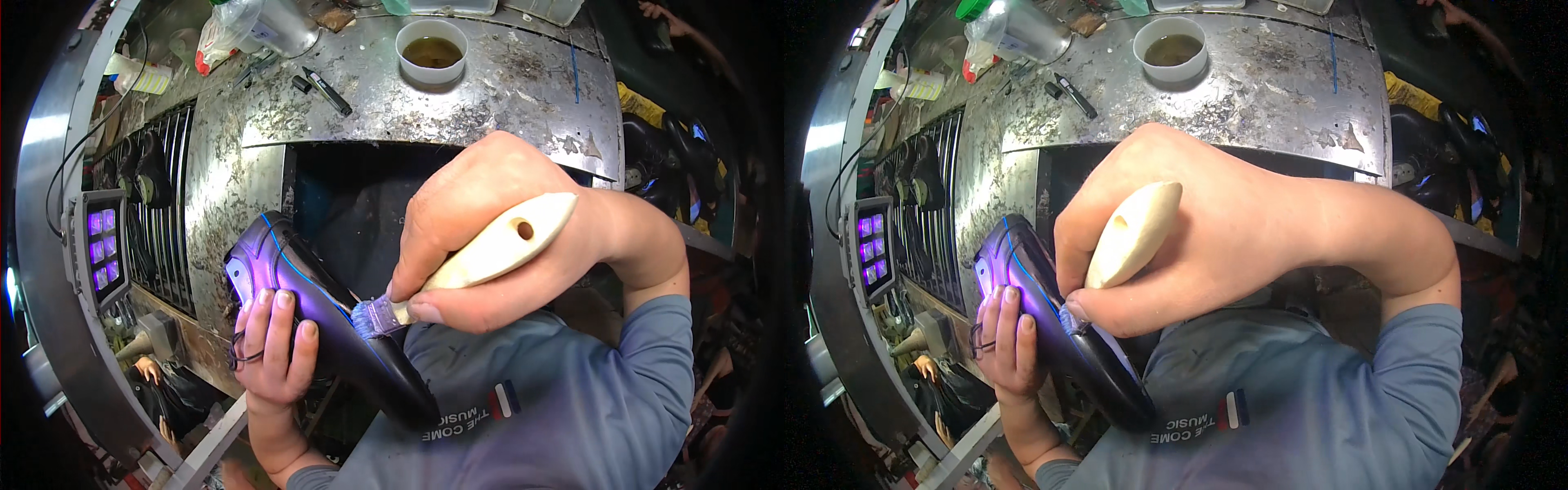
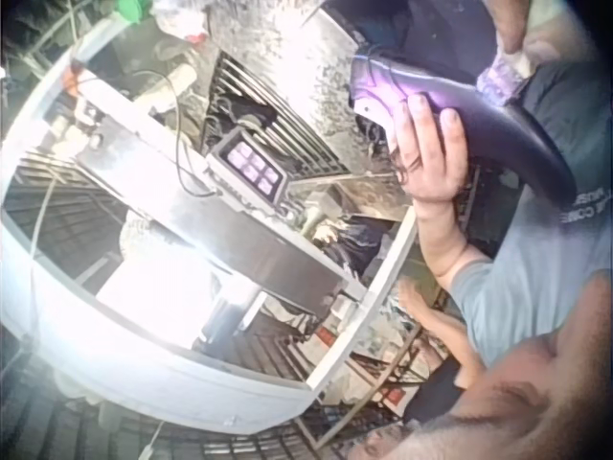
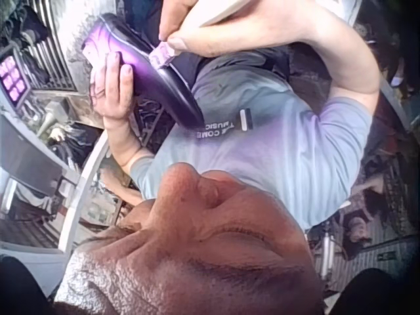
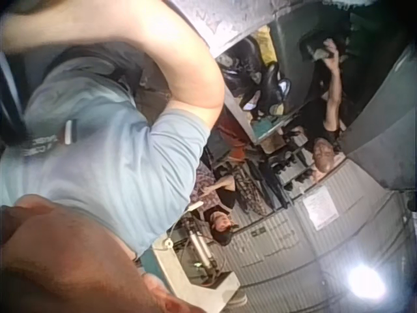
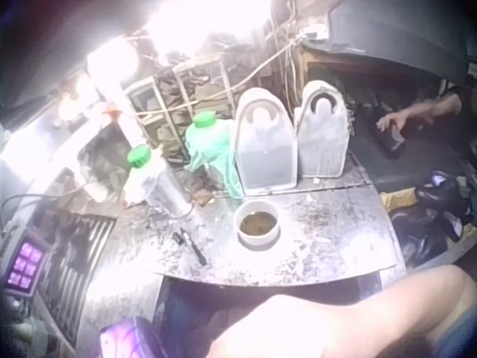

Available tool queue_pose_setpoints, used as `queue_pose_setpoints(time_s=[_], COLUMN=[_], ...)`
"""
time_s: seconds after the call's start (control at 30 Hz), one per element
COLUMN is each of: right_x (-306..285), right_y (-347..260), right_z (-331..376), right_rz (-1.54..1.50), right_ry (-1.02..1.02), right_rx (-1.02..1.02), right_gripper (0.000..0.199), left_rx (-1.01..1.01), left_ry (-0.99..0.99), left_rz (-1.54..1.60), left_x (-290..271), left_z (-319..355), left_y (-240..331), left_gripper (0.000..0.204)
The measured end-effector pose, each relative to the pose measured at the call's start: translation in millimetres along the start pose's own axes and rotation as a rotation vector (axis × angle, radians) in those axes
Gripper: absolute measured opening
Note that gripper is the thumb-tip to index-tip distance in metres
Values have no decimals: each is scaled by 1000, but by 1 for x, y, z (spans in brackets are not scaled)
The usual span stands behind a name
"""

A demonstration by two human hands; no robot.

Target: The person repeatedly dips a small brush into a container of dark liquid and applies it to the sole and edges of a black shoe. They rotate the shoe to access different areas and continue the application process throughout the clip.

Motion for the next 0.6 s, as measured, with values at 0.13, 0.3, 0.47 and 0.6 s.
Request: queue_pose_setpoints(time_s=[0.13,0.3,0.47,0.6], right_x=[1,2,2,1], right_y=[-8,-16,-24,-32], right_z=[0,-1,-2,-3], right_rz=[24,56,93,130], right_ry=[-20,-16,-18,-15], right_rx=[-38,-78,-142,-169], right_gripper=[9,8,8,7], left_rx=[-48,-135,-188,-247], left_ry=[16,-4,-48,-63], left_rz=[7,-22,13,52], left_x=[4,9,14,18], left_z=[-2,-2,-1,1], left_y=[-5,-13,-18,-24], left_gripper=[26,26,36,43])
Point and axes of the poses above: each hand's wrist, its own z-axis away from the middle knuckle, its own x-axis out of the palm, y = z × x, the point moved 10 cm from there along -z, towards the middle knuckle, and after that the axes turned 7 degrees about -x, right-handed, at the moved point
